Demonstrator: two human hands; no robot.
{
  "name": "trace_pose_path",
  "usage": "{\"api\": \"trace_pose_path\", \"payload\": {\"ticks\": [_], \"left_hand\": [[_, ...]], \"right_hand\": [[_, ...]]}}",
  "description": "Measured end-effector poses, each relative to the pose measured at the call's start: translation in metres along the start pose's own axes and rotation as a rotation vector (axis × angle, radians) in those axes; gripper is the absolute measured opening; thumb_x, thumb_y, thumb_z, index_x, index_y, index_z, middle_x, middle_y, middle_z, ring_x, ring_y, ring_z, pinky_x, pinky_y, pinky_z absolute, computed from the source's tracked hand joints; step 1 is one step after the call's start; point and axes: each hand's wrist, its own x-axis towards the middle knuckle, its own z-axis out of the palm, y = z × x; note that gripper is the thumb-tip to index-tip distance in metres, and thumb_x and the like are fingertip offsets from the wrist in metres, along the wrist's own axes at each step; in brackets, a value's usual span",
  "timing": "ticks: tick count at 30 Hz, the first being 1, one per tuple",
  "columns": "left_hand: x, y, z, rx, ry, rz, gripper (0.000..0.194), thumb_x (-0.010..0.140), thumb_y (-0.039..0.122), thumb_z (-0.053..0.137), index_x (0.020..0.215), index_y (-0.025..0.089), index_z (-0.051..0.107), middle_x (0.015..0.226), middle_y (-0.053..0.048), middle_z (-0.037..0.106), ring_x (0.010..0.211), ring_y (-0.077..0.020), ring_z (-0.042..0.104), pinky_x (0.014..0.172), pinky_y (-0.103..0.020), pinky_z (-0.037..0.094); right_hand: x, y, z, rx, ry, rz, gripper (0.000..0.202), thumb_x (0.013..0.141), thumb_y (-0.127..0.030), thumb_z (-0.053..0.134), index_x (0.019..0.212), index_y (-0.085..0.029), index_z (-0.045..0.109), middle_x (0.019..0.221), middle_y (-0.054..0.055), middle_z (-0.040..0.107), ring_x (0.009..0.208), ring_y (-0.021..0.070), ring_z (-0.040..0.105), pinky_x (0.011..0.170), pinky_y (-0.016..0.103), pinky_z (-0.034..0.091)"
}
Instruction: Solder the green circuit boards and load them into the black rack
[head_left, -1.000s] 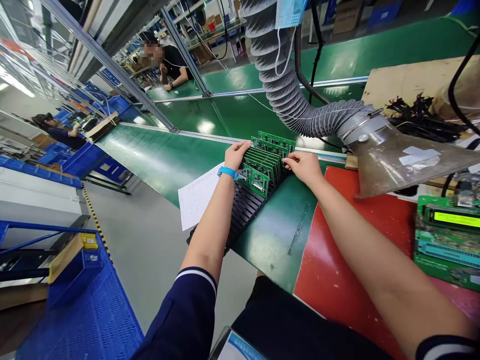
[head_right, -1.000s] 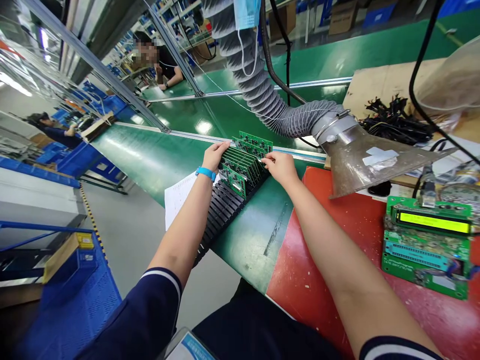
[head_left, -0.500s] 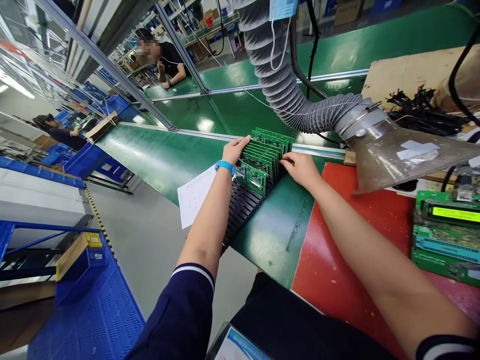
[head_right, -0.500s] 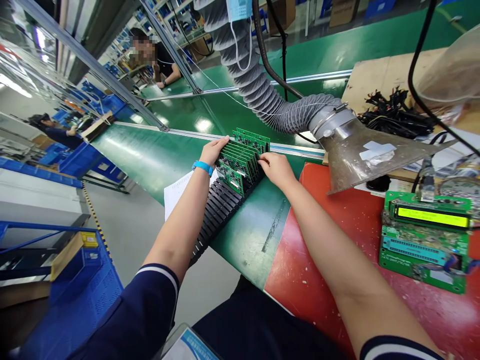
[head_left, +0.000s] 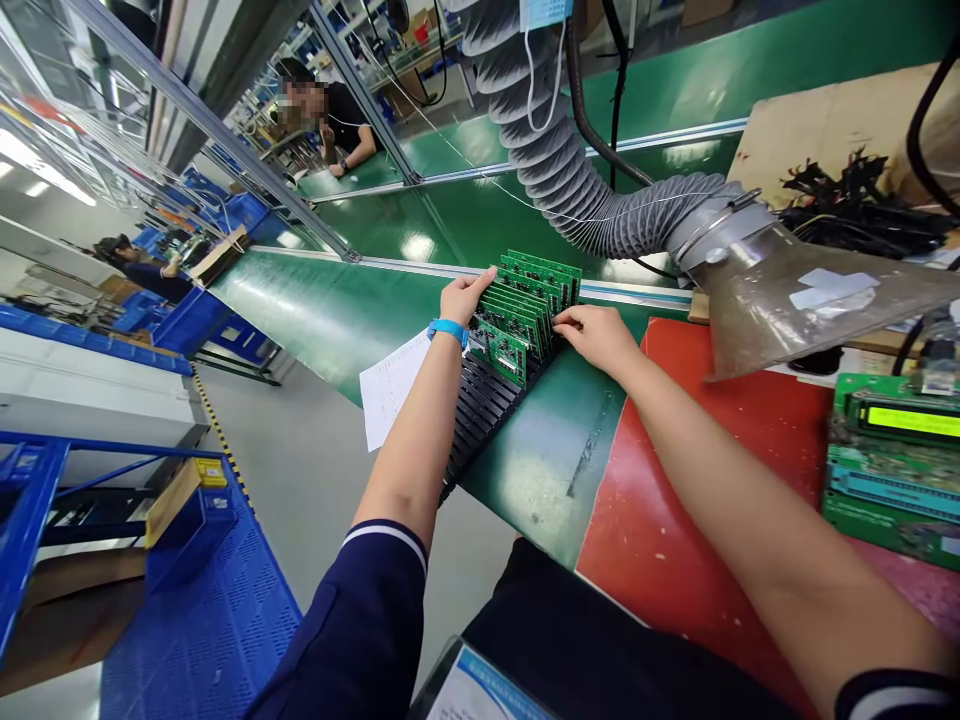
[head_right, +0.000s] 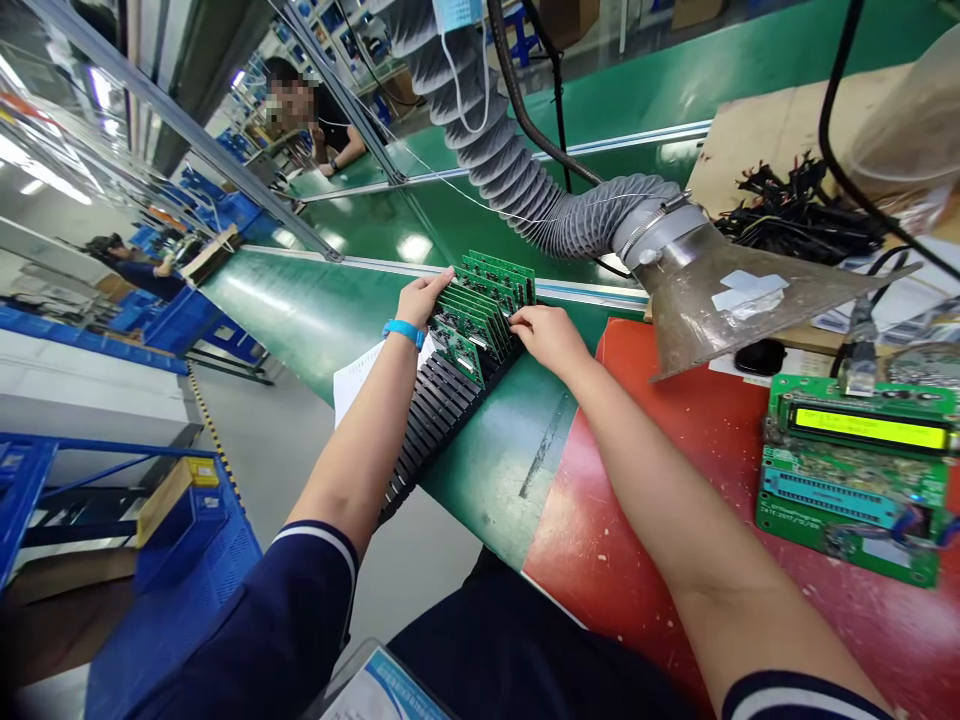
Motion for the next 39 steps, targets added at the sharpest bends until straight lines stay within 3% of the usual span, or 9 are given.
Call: {"api": "trace_pose_path", "payload": {"ticks": [7,12,20,26,29,39], "left_hand": [[0.003,0.005,0.0,0.132,0.017,-0.024,0.043,0.067,0.055,0.077,0.057,0.018,0.059,0.057,0.0,0.052,0.063,-0.0143,0.051,0.061,-0.026,0.04],[0.001,0.005,-0.002,0.169,0.002,0.02,0.043,0.073,0.061,0.069,0.067,0.018,0.067,0.067,-0.002,0.059,0.072,-0.0165,0.056,0.067,-0.026,0.043],[-0.008,-0.001,-0.008,0.145,0.009,0.032,0.045,0.074,0.062,0.067,0.068,0.018,0.063,0.069,-0.003,0.059,0.073,-0.0176,0.056,0.07,-0.028,0.044],[-0.02,-0.01,-0.017,0.08,-0.041,0.048,0.045,0.075,0.064,0.064,0.08,0.019,0.068,0.08,-0.003,0.064,0.08,-0.0167,0.058,0.073,-0.025,0.044],[-0.022,-0.013,-0.019,0.083,-0.038,0.035,0.045,0.075,0.064,0.063,0.075,0.019,0.066,0.075,-0.002,0.062,0.076,-0.0161,0.056,0.071,-0.025,0.043],[-0.024,-0.004,-0.012,0.149,0.086,0.011,0.044,0.076,0.06,0.068,0.068,0.019,0.055,0.071,-0.002,0.057,0.073,-0.0159,0.052,0.069,-0.026,0.04]], "right_hand": [[0.0,0.003,0.002,0.03,-0.042,0.008,0.011,0.079,-0.01,0.065,0.081,-0.018,0.072,0.083,0.003,0.073,0.076,0.0181,0.067,0.076,0.029,0.051],[-0.005,0.003,0.0,0.095,-0.057,0.038,0.008,0.078,-0.013,0.067,0.084,-0.017,0.07,0.08,0.003,0.072,0.074,0.0172,0.068,0.073,0.028,0.053],[-0.003,-0.006,0.007,0.142,-0.108,0.031,0.011,0.08,-0.007,0.061,0.08,-0.017,0.067,0.076,0.002,0.071,0.073,0.0168,0.069,0.071,0.026,0.052],[-0.003,-0.007,0.004,0.117,-0.131,0.03,0.009,0.081,-0.008,0.061,0.077,-0.016,0.064,0.073,0.004,0.07,0.072,0.0171,0.068,0.069,0.025,0.05],[-0.002,-0.006,0.003,0.076,-0.112,0.041,0.008,0.081,-0.009,0.061,0.076,-0.015,0.063,0.072,0.005,0.07,0.072,0.0176,0.068,0.069,0.026,0.049],[-0.002,-0.013,0.003,-0.052,-0.098,0.057,0.012,0.073,-0.005,0.062,0.071,-0.017,0.064,0.069,0.003,0.068,0.068,0.0166,0.064,0.065,0.025,0.046]]}}
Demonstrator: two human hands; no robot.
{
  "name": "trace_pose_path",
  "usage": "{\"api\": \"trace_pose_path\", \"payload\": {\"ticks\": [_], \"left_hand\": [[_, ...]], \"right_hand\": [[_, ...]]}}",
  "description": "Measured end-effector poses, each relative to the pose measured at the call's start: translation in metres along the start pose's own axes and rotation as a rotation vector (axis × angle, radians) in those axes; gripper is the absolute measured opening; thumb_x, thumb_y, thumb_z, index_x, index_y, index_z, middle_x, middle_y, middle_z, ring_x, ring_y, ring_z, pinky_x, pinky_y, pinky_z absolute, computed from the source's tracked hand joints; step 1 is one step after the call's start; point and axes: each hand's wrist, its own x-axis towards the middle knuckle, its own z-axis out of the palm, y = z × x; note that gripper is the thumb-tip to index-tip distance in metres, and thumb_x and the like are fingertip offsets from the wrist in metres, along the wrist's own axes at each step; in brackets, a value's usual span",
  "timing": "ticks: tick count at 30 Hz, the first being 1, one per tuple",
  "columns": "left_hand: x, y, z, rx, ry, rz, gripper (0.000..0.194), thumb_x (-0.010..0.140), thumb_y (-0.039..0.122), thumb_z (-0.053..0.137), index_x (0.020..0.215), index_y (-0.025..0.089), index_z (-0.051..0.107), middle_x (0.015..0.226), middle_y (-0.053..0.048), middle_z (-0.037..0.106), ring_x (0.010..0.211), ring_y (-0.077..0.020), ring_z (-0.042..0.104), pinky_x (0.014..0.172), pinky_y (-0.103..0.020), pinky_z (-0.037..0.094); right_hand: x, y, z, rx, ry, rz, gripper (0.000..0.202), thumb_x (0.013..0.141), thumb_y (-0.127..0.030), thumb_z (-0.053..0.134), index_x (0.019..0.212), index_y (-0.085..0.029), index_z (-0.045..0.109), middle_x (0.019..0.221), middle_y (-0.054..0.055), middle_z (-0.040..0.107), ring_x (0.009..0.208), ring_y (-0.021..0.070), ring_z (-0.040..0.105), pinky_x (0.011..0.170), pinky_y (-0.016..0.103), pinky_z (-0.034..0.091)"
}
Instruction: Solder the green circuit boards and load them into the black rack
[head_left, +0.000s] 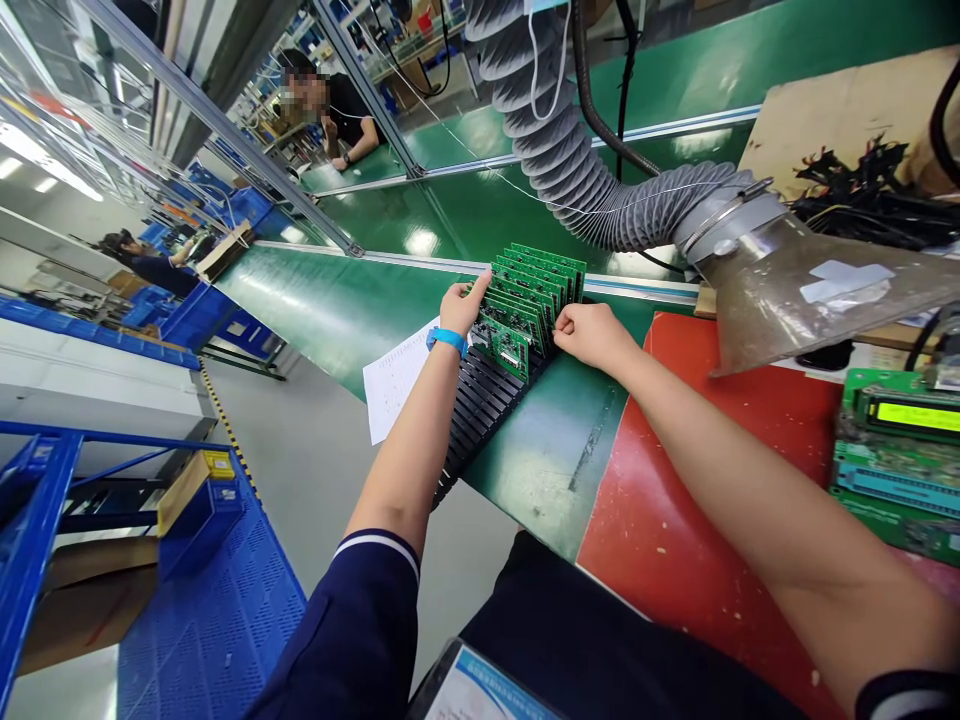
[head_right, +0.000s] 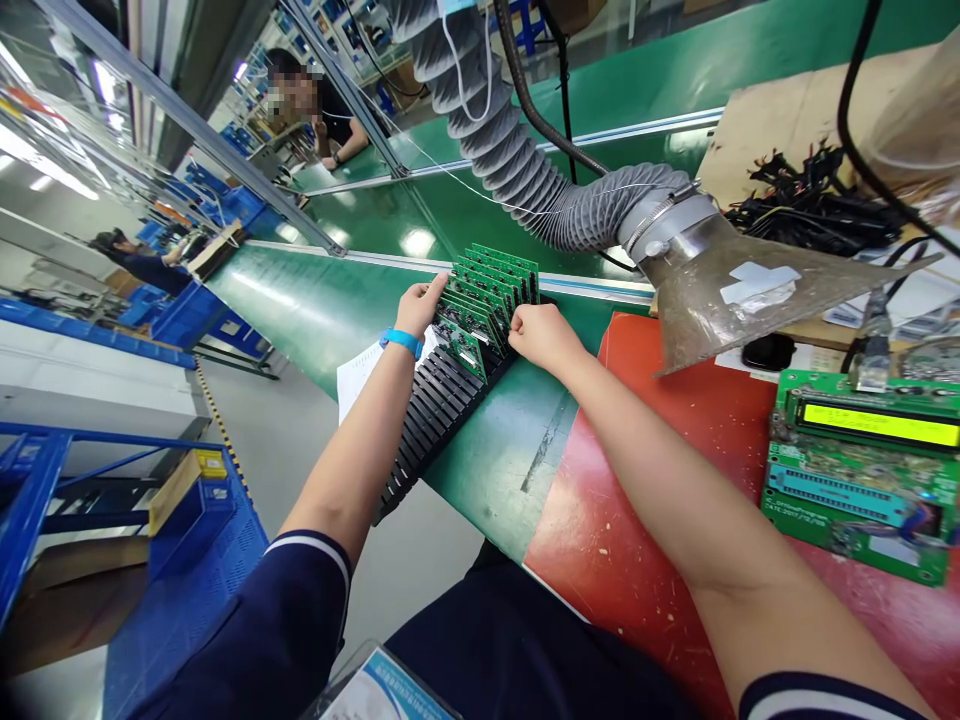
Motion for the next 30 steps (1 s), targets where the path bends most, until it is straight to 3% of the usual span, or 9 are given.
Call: {"api": "trace_pose_path", "payload": {"ticks": [5,8,11,17,24,30], "left_hand": [[-0.003,0.002,0.0,0.002,-0.012,0.015,0.042,0.079,0.059,0.065,0.069,0.019,0.059,0.075,-0.003,0.06,0.075,-0.0167,0.054,0.071,-0.026,0.041],[-0.004,0.001,0.0,0.005,-0.03,0.03,0.041,0.082,0.058,0.062,0.072,0.019,0.063,0.077,-0.003,0.062,0.078,-0.0177,0.056,0.072,-0.026,0.041],[-0.003,0.0,0.0,0.027,-0.037,0.041,0.039,0.086,0.056,0.058,0.077,0.018,0.064,0.08,-0.003,0.064,0.083,-0.0189,0.057,0.075,-0.026,0.041],[0.0,0.004,-0.002,0.106,-0.042,0.036,0.033,0.087,0.049,0.059,0.079,0.018,0.061,0.088,-0.006,0.066,0.092,-0.0219,0.059,0.084,-0.027,0.041],[0.0,0.005,-0.003,0.173,-0.039,0.028,0.04,0.087,0.055,0.058,0.079,0.016,0.061,0.093,-0.01,0.067,0.098,-0.0261,0.06,0.087,-0.03,0.041],[0.0,0.004,-0.006,0.189,-0.059,0.04,0.046,0.087,0.059,0.055,0.093,0.014,0.064,0.109,-0.015,0.067,0.109,-0.0291,0.058,0.093,-0.032,0.04]], "right_hand": [[-0.001,-0.002,-0.009,-0.02,-0.024,0.017,0.017,0.075,-0.011,0.068,0.062,-0.018,0.061,0.062,0.002,0.066,0.064,0.0167,0.063,0.063,0.026,0.047],[-0.002,-0.009,-0.013,0.007,-0.025,-0.002,0.012,0.078,-0.014,0.069,0.068,-0.018,0.063,0.064,0.001,0.067,0.064,0.0161,0.064,0.065,0.026,0.048],[-0.003,-0.015,-0.01,0.045,-0.006,-0.021,0.007,0.082,-0.014,0.067,0.077,-0.017,0.064,0.069,0.002,0.069,0.068,0.016,0.066,0.067,0.026,0.048],[-0.005,-0.016,0.002,0.1,-0.013,-0.008,0.011,0.084,-0.013,0.064,0.074,-0.016,0.062,0.068,0.002,0.069,0.068,0.016,0.068,0.065,0.024,0.048],[-0.01,-0.019,-0.002,0.098,-0.023,-0.014,0.01,0.082,-0.013,0.066,0.073,-0.017,0.064,0.068,0.003,0.069,0.067,0.0176,0.067,0.066,0.027,0.049],[-0.012,-0.024,0.0,0.145,-0.072,-0.062,0.009,0.083,-0.009,0.064,0.077,-0.016,0.066,0.072,0.002,0.071,0.072,0.0166,0.069,0.068,0.025,0.05]]}}
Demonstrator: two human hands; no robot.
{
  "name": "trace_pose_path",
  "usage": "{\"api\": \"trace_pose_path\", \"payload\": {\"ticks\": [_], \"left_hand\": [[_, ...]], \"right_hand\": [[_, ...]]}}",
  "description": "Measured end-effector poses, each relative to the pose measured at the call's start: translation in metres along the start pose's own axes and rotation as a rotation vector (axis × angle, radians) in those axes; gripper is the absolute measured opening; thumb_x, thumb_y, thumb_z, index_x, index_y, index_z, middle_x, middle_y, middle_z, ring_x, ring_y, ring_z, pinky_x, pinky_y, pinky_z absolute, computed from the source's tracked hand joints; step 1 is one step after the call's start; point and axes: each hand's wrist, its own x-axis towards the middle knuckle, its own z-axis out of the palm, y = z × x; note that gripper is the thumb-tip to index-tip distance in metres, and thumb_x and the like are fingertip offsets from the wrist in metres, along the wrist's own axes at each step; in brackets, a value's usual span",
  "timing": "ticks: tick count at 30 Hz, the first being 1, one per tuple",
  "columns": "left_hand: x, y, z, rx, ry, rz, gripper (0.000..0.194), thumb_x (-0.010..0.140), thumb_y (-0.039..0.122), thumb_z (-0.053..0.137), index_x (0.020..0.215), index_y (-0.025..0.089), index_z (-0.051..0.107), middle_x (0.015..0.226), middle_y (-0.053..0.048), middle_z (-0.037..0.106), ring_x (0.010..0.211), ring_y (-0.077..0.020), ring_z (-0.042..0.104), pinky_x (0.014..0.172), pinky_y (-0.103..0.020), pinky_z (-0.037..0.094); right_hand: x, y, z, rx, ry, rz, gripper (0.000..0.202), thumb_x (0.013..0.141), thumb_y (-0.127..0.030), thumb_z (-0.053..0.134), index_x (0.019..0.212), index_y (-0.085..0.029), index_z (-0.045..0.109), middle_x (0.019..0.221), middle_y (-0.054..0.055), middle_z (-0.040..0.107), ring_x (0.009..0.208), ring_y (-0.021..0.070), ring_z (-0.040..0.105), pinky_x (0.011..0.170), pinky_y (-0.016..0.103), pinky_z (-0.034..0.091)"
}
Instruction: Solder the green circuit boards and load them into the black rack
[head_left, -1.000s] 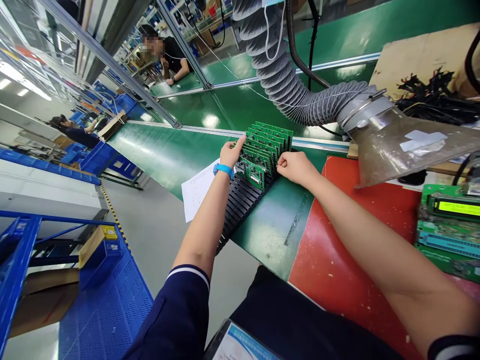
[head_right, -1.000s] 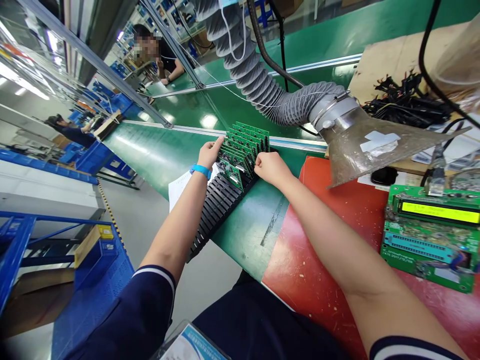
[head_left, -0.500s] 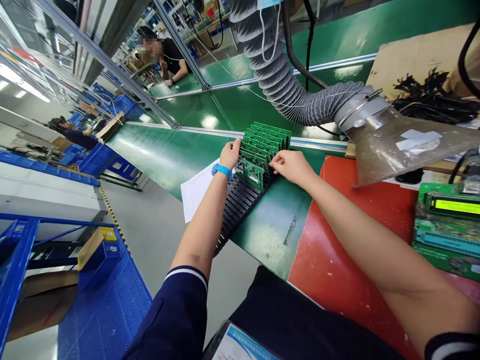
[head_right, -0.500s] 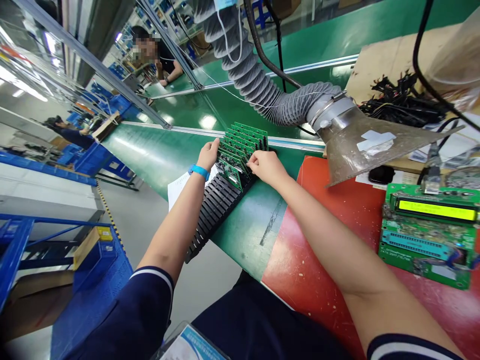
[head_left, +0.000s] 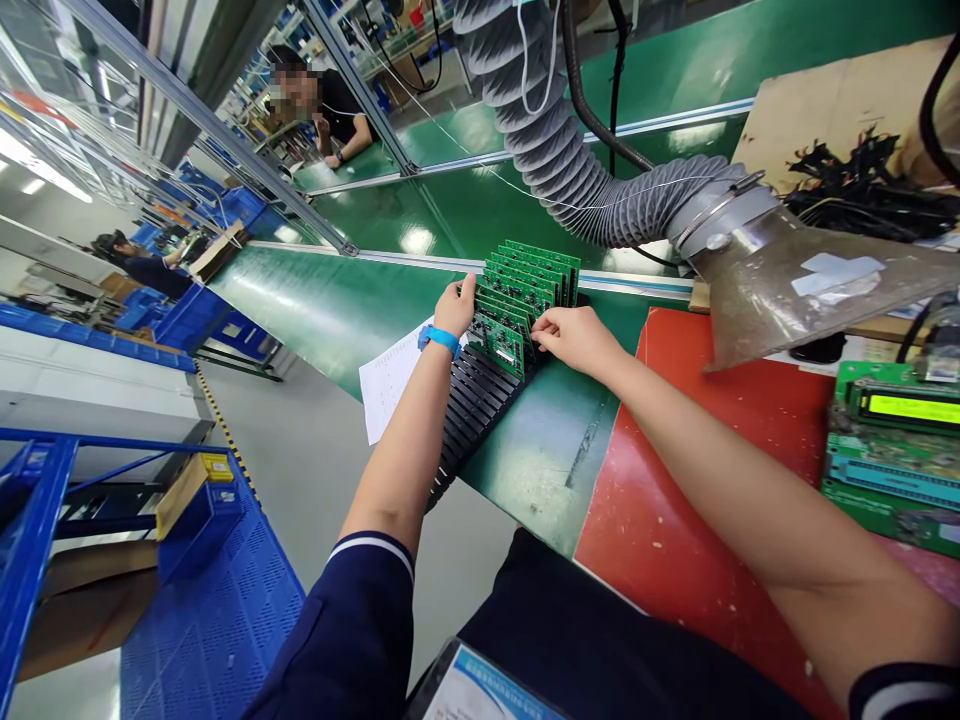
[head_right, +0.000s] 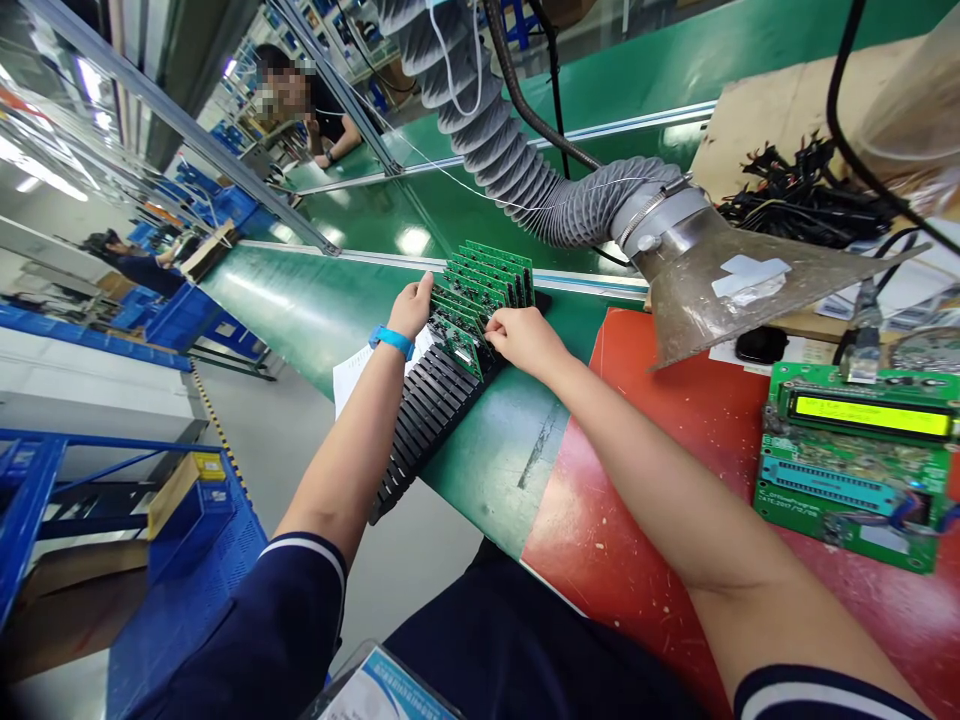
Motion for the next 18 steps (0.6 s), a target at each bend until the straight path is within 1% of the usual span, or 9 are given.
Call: {"api": "trace_pose_path", "payload": {"ticks": [3,6,9,12,14,16,18], "left_hand": [[0.0,-0.001,-0.001,-0.007,-0.008,0.018,0.048,0.087,0.06,0.054,0.099,0.014,0.065,0.116,-0.015,0.066,0.115,-0.028,0.056,0.096,-0.03,0.038],[-0.001,-0.002,-0.001,-0.017,-0.009,0.031,0.049,0.088,0.061,0.053,0.097,0.015,0.065,0.114,-0.013,0.067,0.112,-0.0267,0.057,0.094,-0.029,0.039],[-0.004,-0.004,-0.001,-0.029,0.014,0.037,0.049,0.088,0.062,0.051,0.09,0.015,0.065,0.105,-0.011,0.068,0.102,-0.0245,0.059,0.087,-0.028,0.041],[-0.008,-0.005,0.001,-0.045,0.043,0.053,0.048,0.089,0.062,0.049,0.081,0.016,0.062,0.092,-0.007,0.067,0.091,-0.0208,0.059,0.08,-0.026,0.041],[-0.01,-0.005,0.004,-0.053,0.054,0.062,0.05,0.089,0.063,0.049,0.07,0.018,0.057,0.078,-0.004,0.062,0.081,-0.0186,0.056,0.075,-0.026,0.04],[-0.011,-0.004,0.006,-0.059,0.064,0.067,0.053,0.089,0.062,0.05,0.059,0.019,0.049,0.066,-0.001,0.054,0.073,-0.0173,0.053,0.071,-0.027,0.038],[-0.011,-0.003,0.008,-0.073,0.073,0.067,0.055,0.089,0.06,0.052,0.055,0.019,0.043,0.061,-0.001,0.049,0.071,-0.0172,0.052,0.07,-0.027,0.038]], "right_hand": [[0.0,0.0,0.004,-0.001,0.002,-0.016,0.01,0.083,-0.008,0.063,0.077,-0.016,0.066,0.073,0.002,0.071,0.072,0.0161,0.069,0.069,0.024,0.05],[0.0,0.001,0.006,-0.024,0.026,-0.024,0.01,0.082,-0.008,0.061,0.077,-0.016,0.065,0.076,0.003,0.071,0.074,0.0167,0.068,0.069,0.025,0.049],[0.0,0.002,0.005,-0.049,0.052,-0.028,0.008,0.081,-0.009,0.061,0.077,-0.016,0.064,0.077,0.004,0.07,0.073,0.0166,0.066,0.068,0.025,0.047],[-0.001,0.001,0.003,-0.073,0.062,-0.018,0.008,0.079,-0.009,0.062,0.075,-0.016,0.062,0.072,0.003,0.069,0.069,0.0162,0.065,0.065,0.025,0.046],[-0.002,0.001,0.002,-0.09,0.074,-0.008,0.008,0.078,-0.009,0.062,0.074,-0.016,0.062,0.07,0.003,0.068,0.067,0.0163,0.064,0.064,0.025,0.045],[-0.004,0.0,0.002,-0.103,0.09,0.002,0.008,0.078,-0.009,0.061,0.074,-0.016,0.062,0.07,0.003,0.067,0.067,0.0165,0.063,0.064,0.025,0.044],[-0.005,0.0,0.003,-0.108,0.108,0.01,0.008,0.078,-0.009,0.06,0.074,-0.016,0.061,0.07,0.003,0.067,0.067,0.0166,0.063,0.064,0.025,0.044]]}}
